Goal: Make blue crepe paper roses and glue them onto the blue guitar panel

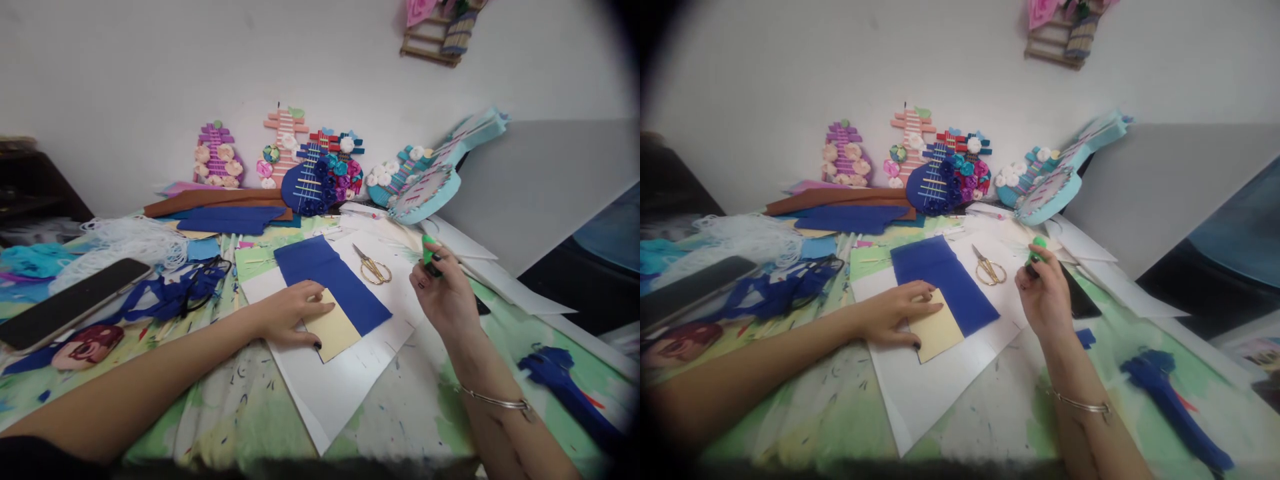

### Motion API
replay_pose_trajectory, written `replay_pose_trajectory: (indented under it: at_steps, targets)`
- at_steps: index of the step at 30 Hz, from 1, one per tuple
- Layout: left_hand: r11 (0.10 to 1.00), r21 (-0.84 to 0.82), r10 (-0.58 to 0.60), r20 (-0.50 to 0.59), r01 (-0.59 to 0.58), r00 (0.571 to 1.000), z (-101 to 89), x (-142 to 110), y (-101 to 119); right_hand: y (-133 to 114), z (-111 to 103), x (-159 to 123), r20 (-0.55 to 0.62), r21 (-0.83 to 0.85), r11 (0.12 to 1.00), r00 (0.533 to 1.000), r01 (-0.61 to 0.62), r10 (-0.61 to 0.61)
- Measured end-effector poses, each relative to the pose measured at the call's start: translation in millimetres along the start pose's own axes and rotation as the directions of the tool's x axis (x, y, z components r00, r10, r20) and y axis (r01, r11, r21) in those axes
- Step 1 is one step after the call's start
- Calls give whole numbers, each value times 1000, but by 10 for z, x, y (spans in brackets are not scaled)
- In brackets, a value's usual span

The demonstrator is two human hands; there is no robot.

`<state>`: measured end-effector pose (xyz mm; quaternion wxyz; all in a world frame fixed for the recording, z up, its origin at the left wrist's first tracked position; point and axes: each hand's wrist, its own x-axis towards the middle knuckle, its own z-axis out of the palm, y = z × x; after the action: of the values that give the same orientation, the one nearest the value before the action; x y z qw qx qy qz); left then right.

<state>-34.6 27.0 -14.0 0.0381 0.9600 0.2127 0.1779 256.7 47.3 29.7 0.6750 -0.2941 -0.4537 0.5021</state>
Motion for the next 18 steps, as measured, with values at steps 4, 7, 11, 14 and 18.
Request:
replay_pose_trajectory:
  at_steps: [4, 7, 11, 14, 18]
  targets:
    - [1000, 6, -9, 12, 9, 1000, -10, -5, 13, -50, 24, -72, 43, 29, 999, 998, -39, 38]
    - [1000, -4, -15, 19, 15, 1000, -17, -11, 14, -54, 38, -104, 96, 18, 1000, 995, 12, -14]
    - [999, -30, -10, 2, 10, 1000, -9, -16, -1, -54, 88, -133, 143, 63, 998, 989, 29, -38]
    - [999, -40, -20, 5, 20, 1000, -3, -16, -6, -47, 117, -147, 89, 87, 996, 995, 36, -44]
    - [998, -60, -13, 0, 13, 1000, -3, -19, -2, -28, 101, -140, -151, -17, 998, 986, 65, -66]
